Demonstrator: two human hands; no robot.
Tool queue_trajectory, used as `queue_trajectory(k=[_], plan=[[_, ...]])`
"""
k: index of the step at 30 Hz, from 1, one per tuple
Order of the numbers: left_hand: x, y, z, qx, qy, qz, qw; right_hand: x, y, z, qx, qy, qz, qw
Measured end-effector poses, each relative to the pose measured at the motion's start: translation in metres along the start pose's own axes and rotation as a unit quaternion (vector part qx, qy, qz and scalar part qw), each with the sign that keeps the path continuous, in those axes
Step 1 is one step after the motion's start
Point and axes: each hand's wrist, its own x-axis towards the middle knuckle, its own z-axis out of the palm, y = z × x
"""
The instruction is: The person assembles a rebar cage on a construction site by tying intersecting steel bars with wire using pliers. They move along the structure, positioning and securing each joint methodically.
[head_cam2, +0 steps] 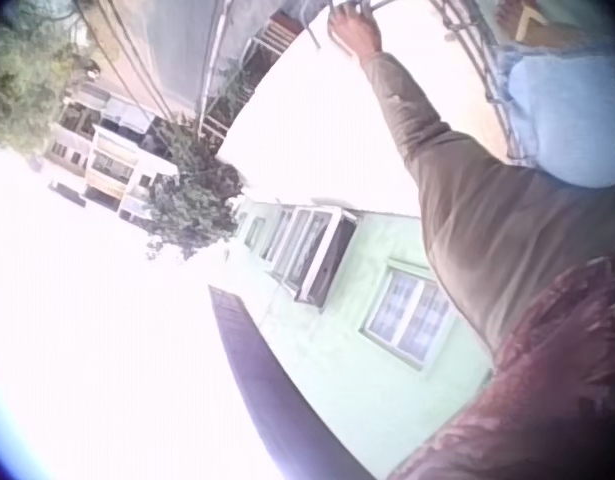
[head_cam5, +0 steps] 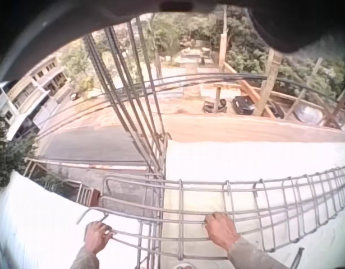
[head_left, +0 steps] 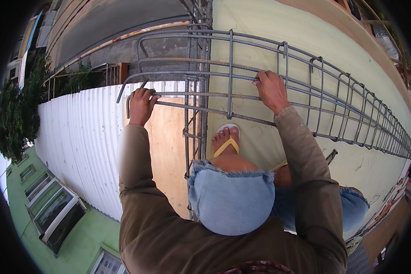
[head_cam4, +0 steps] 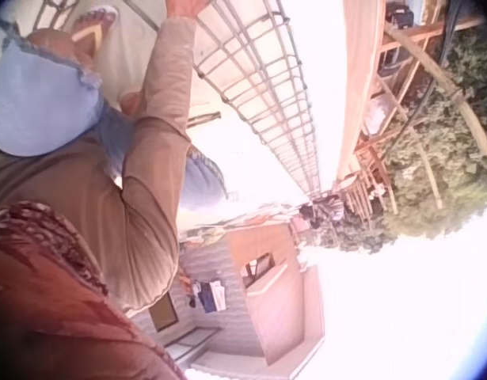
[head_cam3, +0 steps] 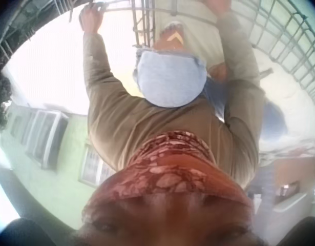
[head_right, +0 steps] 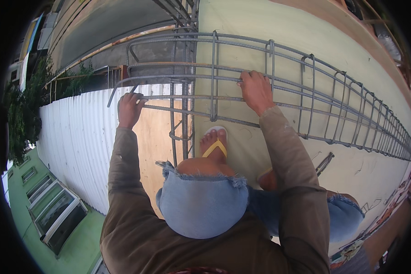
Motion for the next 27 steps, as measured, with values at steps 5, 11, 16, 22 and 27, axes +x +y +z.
queue_trajectory(k=[5,11,16,22,27], plan=[[0.003,0.001,-0.005,-0.005,-0.020,-0.025,0.999,0.001,0.001,0.002,0.027,0.019,-0.002,0.999],[0.009,0.001,-0.006,-0.037,-0.022,-0.035,0.998,-0.002,0.004,0.005,0.041,0.057,-0.016,0.997],[0.006,-0.006,-0.012,0.025,-0.016,-0.011,0.999,-0.002,0.005,0.007,0.036,0.099,-0.020,0.994],[0.008,-0.016,-0.006,0.017,-0.028,-0.009,0.999,-0.005,0.005,0.007,0.014,0.116,-0.025,0.993],[0.010,-0.021,-0.005,0.027,-0.060,-0.012,0.998,0.000,0.009,0.007,-0.036,0.128,-0.080,0.988]])
